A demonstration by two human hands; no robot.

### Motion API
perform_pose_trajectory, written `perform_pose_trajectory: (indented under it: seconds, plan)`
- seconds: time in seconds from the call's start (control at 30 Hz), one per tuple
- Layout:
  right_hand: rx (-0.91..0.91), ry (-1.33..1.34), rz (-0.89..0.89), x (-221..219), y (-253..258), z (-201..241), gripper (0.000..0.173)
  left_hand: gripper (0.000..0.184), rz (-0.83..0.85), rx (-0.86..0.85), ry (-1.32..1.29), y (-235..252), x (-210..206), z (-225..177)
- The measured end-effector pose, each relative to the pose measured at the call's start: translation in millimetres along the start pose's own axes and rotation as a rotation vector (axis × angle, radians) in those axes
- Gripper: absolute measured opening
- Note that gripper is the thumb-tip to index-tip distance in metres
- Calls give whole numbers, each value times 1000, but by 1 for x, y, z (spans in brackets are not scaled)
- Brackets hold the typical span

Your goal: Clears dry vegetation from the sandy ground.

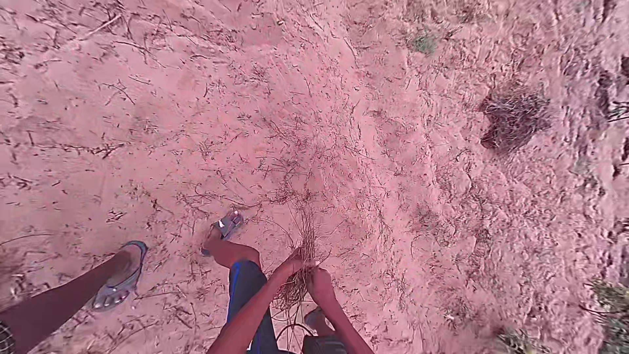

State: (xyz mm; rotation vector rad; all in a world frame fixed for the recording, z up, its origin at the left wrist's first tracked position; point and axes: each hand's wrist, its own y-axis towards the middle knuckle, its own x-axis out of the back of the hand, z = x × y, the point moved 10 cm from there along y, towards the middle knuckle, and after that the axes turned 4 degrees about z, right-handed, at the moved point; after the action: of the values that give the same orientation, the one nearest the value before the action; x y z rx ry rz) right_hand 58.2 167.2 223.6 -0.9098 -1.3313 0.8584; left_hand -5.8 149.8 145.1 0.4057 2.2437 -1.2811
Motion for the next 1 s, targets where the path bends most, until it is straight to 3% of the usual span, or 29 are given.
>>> perform_pose_trajectory:
  seconds: [0.1,0.23,0.3,0.37,0.5,0.53,0.6,0.73,0.8,0.87,0.93,1.0]
  plan:
    - [-54,-133,123,19,-28,40,40,56,-41,73,-137,-34,6,-20]
    - [167,-60,167,8,-51,40,57,35,-101,124,-120,-44,3,-16]
    - [245,92,171,-3,-54,16,59,32,-189,227,15,-44,-7,-2]
    - [356,310,95,-5,-38,-9,56,39,-395,289,150,-37,-6,-11]
    - [597,872,-174,22,-4,-92,49,53,-678,196,424,-11,-13,-33]
    - [579,1012,-188,39,7,-120,44,53,-769,163,482,-1,-16,-50]
    - [514,1269,-146,64,34,-145,36,53,-929,114,645,4,-22,-121]
    - [432,952,30,38,91,-184,32,59,-942,19,838,41,-57,-226]
    - [385,777,96,36,134,-190,32,60,-958,27,997,77,-38,-269]
    - [334,647,154,40,172,-183,35,63,-1007,106,1113,105,15,-283]
    - [251,548,113,82,232,-179,40,67,-972,202,1114,150,85,-277]
    - [178,506,-53,134,298,-160,42,64,-869,309,1100,184,152,-260]
